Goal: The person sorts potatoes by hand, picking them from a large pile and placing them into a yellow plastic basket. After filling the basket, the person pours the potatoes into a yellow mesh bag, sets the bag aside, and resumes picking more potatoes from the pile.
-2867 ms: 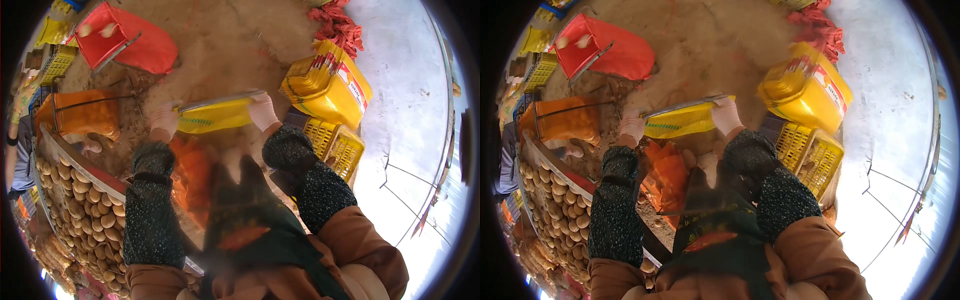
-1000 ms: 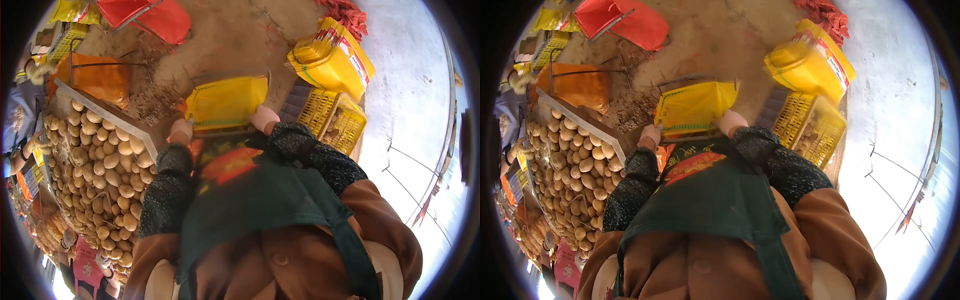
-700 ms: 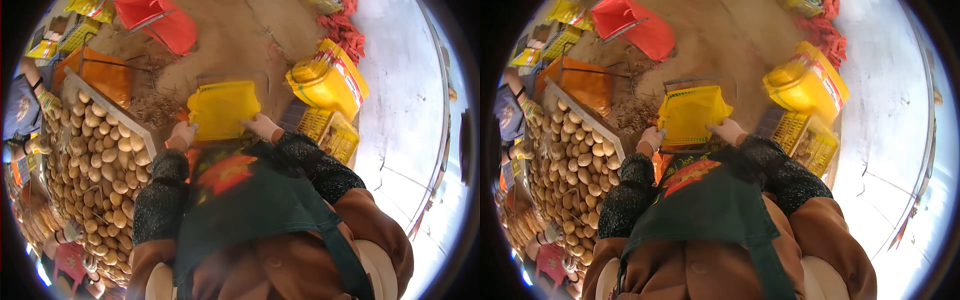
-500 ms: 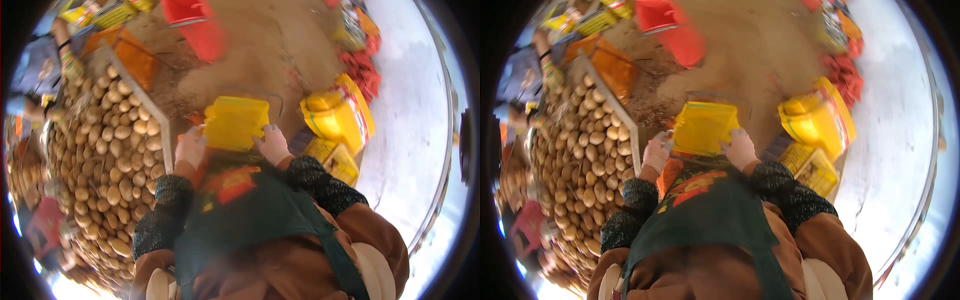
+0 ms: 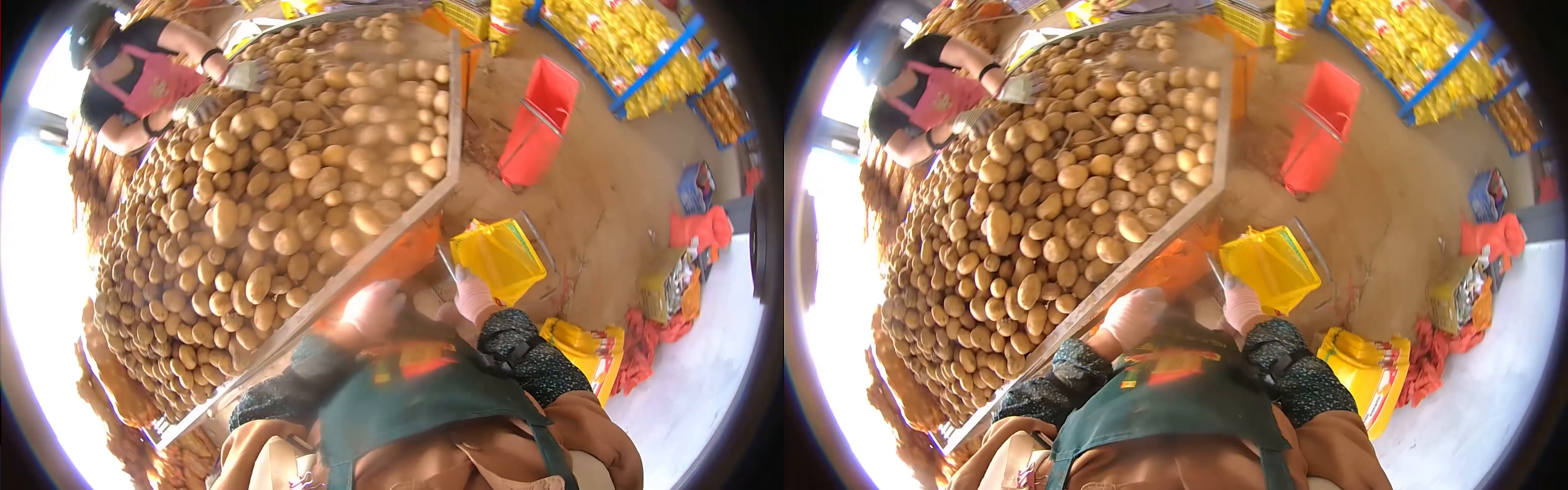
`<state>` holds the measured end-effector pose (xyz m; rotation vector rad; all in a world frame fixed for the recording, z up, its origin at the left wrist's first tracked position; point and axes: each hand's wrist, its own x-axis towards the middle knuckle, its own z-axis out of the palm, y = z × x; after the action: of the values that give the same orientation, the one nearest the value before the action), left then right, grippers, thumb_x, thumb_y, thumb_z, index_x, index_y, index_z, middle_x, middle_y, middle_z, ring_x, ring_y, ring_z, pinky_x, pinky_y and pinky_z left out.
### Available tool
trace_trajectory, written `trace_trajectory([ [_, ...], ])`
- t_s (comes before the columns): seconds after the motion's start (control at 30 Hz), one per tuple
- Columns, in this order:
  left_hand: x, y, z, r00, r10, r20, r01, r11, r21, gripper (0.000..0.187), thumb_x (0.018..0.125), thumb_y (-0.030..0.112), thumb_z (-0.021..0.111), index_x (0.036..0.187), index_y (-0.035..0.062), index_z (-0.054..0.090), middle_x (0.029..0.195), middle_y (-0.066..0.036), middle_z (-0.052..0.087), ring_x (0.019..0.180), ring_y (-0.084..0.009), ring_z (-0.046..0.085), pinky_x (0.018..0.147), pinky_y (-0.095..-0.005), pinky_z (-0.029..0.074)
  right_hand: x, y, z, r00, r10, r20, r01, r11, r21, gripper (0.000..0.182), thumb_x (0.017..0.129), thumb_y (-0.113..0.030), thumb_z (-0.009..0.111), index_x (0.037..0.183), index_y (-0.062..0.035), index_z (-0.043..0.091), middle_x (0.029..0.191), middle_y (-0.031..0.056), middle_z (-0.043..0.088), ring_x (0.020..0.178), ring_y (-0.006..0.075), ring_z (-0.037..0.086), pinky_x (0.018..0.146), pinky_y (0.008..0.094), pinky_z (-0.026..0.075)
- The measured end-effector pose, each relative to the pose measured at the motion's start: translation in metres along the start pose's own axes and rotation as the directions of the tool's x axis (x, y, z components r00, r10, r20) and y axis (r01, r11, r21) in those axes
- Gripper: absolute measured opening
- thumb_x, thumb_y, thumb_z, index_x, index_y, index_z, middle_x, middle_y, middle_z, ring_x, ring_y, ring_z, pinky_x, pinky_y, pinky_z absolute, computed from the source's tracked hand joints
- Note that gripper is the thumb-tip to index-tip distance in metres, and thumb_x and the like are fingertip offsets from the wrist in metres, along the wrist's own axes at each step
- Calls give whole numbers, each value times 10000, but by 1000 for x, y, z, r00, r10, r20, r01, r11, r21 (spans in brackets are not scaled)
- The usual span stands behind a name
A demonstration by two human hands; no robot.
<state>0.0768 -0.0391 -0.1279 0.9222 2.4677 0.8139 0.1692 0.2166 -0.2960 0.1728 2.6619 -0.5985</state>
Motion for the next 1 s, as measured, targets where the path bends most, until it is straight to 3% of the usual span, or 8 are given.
trace_trajectory([
  [0.13,-33,-30,-41,892,-348,-288,299,933,-202,276,887,137,697,1147,44,690,982,-172,710,902,-292,702,809,-367,551,-6,-12,-23,997,54,54,-52,998,-48,690,843,-159,636,1472,-19,389,1240,237,592,1070,409,632,918,505,509],
  [0.33,-57,-92,-166,681,-16,-732,289,925,249,360,840,80,692,1198,61,655,1155,-185,646,1057,-395,612,932,-470,507,49,-148,-130,795,-186,-578,270,961,62,300,856,-123,681,1137,-28,638,1087,200,654,1010,407,618,895,464,516],
  [0.63,-15,-180,-235,789,-239,-566,508,772,382,685,825,268,769,1433,100,504,1259,-169,581,1130,-328,588,958,-434,521,246,-317,-178,799,-509,-319,511,855,-83,598,810,-206,787,1333,-48,541,1247,196,609,1119,397,596,976,444,495],
  [0.7,-27,-195,-233,701,-358,-616,322,930,-174,650,855,241,742,1433,74,497,1256,-146,584,1078,-277,609,920,-388,536,255,-305,-176,820,-431,-376,511,847,145,544,849,-258,760,1323,-86,555,1201,173,636,1115,370,623,974,412,507],
  [0.73,-33,-176,-246,713,-471,-519,130,817,-562,625,876,227,710,1433,49,488,1251,-132,587,1037,-237,617,882,-351,545,265,-287,-164,887,-271,-374,432,773,465,451,906,-257,702,1291,-66,565,1185,167,649,1077,354,651,949,418,543],
  [0.8,-52,-163,-260,778,-570,-262,-173,206,-963,579,921,232,646,1442,44,476,1297,-113,607,1113,-251,612,959,-373,515,246,-268,-190,989,-138,-55,51,-37,998,381,943,-223,655,1268,-45,568,1163,161,655,1044,325,667,908,431,581],
  [0.93,-59,-149,-249,823,-568,-1,-284,-410,-867,504,948,405,594,1309,56,559,1172,-143,648,1005,-271,623,823,-360,525,227,-267,-209,974,-127,187,-135,337,932,254,917,-202,709,1114,-57,641,1104,79,632,1009,167,646,817,306,566],
  [1.0,-50,-147,-231,852,-523,25,-317,-553,-771,494,970,445,567,1268,52,579,1138,-145,653,986,-266,617,784,-342,511,216,-304,-214,964,0,266,-123,888,443,312,878,-266,737,1103,-72,641,1109,127,644,976,232,677,816,362,567],
])
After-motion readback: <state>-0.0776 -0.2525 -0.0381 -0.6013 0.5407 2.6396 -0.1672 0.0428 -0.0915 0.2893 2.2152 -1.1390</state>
